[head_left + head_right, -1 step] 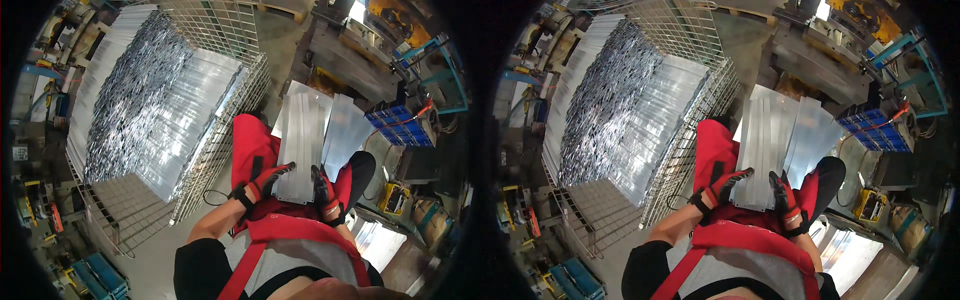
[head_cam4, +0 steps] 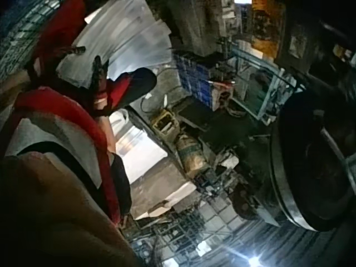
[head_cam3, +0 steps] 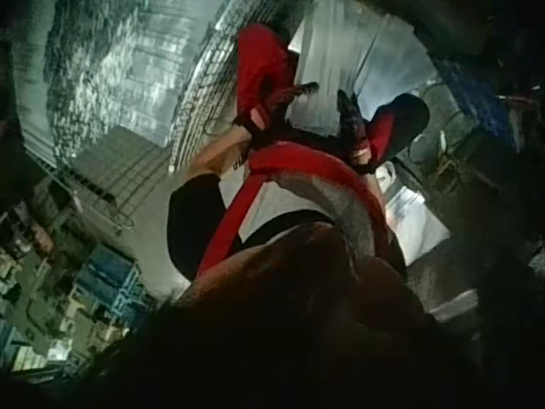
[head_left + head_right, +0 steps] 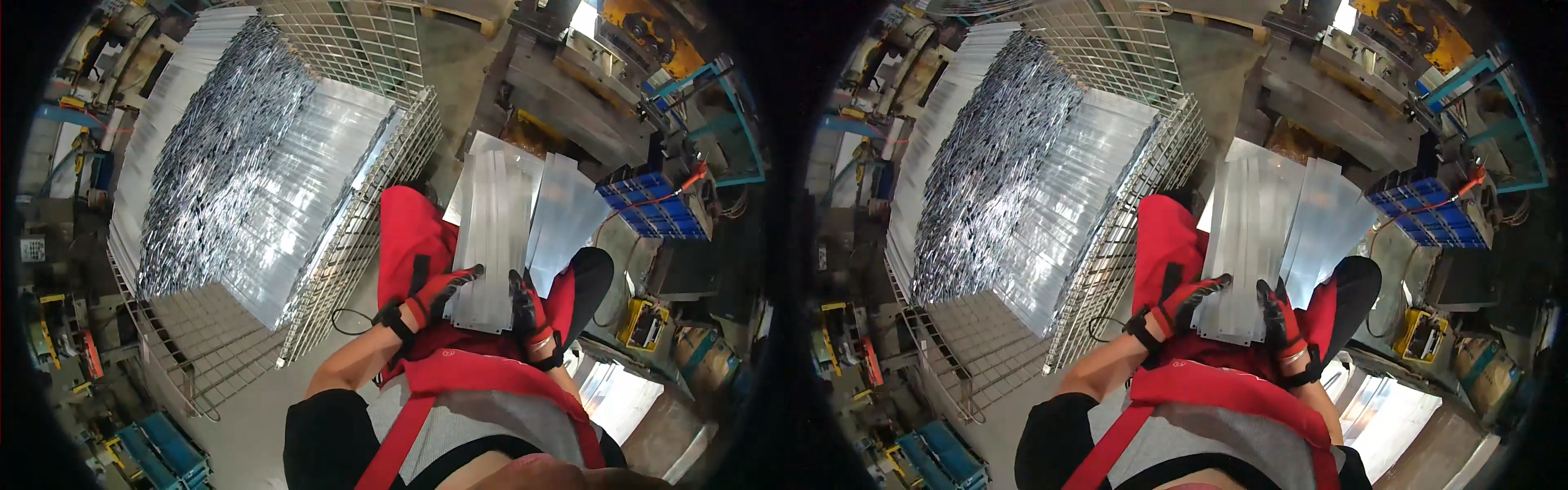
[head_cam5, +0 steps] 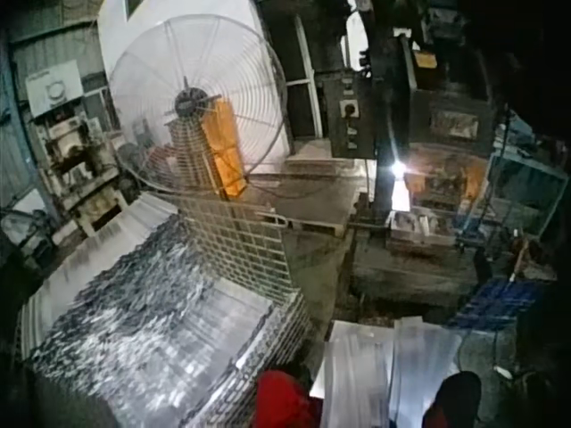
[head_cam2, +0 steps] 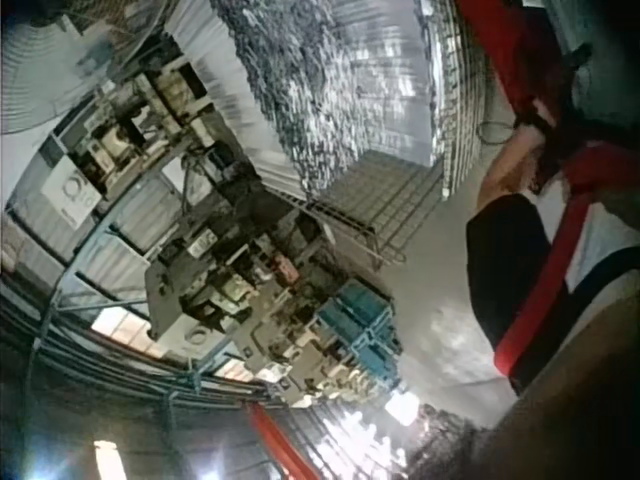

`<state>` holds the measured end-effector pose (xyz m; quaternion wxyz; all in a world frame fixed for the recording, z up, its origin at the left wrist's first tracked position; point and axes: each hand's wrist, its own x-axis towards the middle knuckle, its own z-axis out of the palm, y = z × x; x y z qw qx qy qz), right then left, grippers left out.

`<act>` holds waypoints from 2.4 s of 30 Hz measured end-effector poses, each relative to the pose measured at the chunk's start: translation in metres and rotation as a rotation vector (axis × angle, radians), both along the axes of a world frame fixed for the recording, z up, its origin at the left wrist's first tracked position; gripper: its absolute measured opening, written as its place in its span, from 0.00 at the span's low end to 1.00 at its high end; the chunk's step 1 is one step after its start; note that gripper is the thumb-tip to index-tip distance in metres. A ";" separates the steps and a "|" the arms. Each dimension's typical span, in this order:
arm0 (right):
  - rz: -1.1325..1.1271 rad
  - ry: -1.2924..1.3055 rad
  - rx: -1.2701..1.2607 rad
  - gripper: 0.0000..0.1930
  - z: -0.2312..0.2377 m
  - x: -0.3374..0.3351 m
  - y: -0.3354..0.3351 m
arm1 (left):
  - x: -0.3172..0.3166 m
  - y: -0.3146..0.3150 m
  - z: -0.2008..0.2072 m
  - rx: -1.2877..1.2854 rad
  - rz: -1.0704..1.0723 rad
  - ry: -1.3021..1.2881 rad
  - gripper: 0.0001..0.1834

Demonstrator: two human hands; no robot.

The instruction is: Feeding metal sheets into a press machine and stacking the bent components into a metal cage.

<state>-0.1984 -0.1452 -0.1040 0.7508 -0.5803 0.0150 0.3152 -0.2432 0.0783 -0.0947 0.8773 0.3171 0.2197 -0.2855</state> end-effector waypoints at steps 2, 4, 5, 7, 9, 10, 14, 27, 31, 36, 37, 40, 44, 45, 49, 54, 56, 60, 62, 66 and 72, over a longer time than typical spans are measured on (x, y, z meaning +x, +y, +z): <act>0.012 0.004 -0.029 0.31 0.006 0.001 0.001 | -0.006 -0.001 -0.014 -0.112 0.074 -0.038 0.26; 0.015 0.001 -0.050 0.32 0.008 0.005 0.004 | -0.004 -0.003 -0.011 -0.453 0.219 -0.109 0.27; -0.061 0.018 0.013 0.32 0.001 0.003 0.003 | -0.002 -0.003 -0.011 -0.597 0.257 -0.178 0.28; -0.202 0.052 0.136 0.31 -0.020 -0.005 -0.002 | -0.005 -0.007 -0.039 -0.644 0.253 -0.336 0.28; -0.040 0.191 0.111 0.31 -0.009 0.007 0.002 | -0.031 -0.008 -0.130 -0.487 0.283 -0.213 0.28; -0.005 0.214 0.110 0.31 -0.003 0.009 0.005 | -0.042 -0.008 -0.164 -0.359 0.297 -0.076 0.28; -0.022 0.162 0.166 0.32 0.012 0.009 0.012 | -0.018 -0.012 -0.104 -0.382 0.330 0.081 0.24; -0.059 0.299 0.119 0.27 0.040 0.007 0.028 | 0.002 0.002 -0.043 0.319 0.235 0.038 0.28; 0.026 -0.047 -0.172 0.23 -0.005 0.002 -0.006 | 0.007 0.010 0.049 0.023 0.126 0.050 0.27; 0.082 -0.181 -0.293 0.23 0.009 0.011 -0.013 | 0.016 -0.014 -0.020 0.253 0.252 -0.225 0.30; 0.089 -0.192 -0.307 0.23 0.009 0.013 -0.013 | 0.015 -0.017 -0.027 0.232 0.254 -0.222 0.30; 0.116 -0.218 -0.332 0.22 0.010 0.018 -0.012 | 0.016 -0.022 -0.044 0.185 0.257 -0.218 0.30; 0.140 -0.228 -0.344 0.22 0.017 0.017 -0.008 | 0.017 -0.029 -0.048 0.217 0.303 -0.226 0.30; 0.131 -0.230 -0.346 0.22 0.018 0.017 -0.007 | 0.015 -0.028 -0.035 0.269 0.337 -0.242 0.30; 0.095 -0.211 -0.336 0.22 0.030 0.009 -0.005 | 0.000 -0.021 -0.007 0.341 0.381 -0.203 0.31; 0.059 -0.139 -0.249 0.22 0.050 0.006 0.013 | 0.001 -0.002 0.024 0.219 0.311 -0.228 0.34; 0.017 -0.121 -0.190 0.22 0.061 0.001 0.014 | 0.004 -0.004 0.030 0.058 0.236 -0.183 0.27; -0.094 -0.033 -0.120 0.21 0.049 0.000 0.020 | 0.002 -0.012 0.015 0.058 0.155 -0.176 0.24; -0.143 -0.011 -0.029 0.21 0.048 -0.002 0.023 | 0.010 -0.010 0.010 0.077 0.079 -0.122 0.25; -0.084 -0.130 -0.243 0.20 0.086 -0.007 0.039 | 0.006 -0.009 0.012 0.131 0.103 -0.108 0.28; 0.014 -0.235 -0.301 0.27 0.049 -0.012 -0.014 | 0.005 -0.027 0.033 0.419 0.163 -0.220 0.26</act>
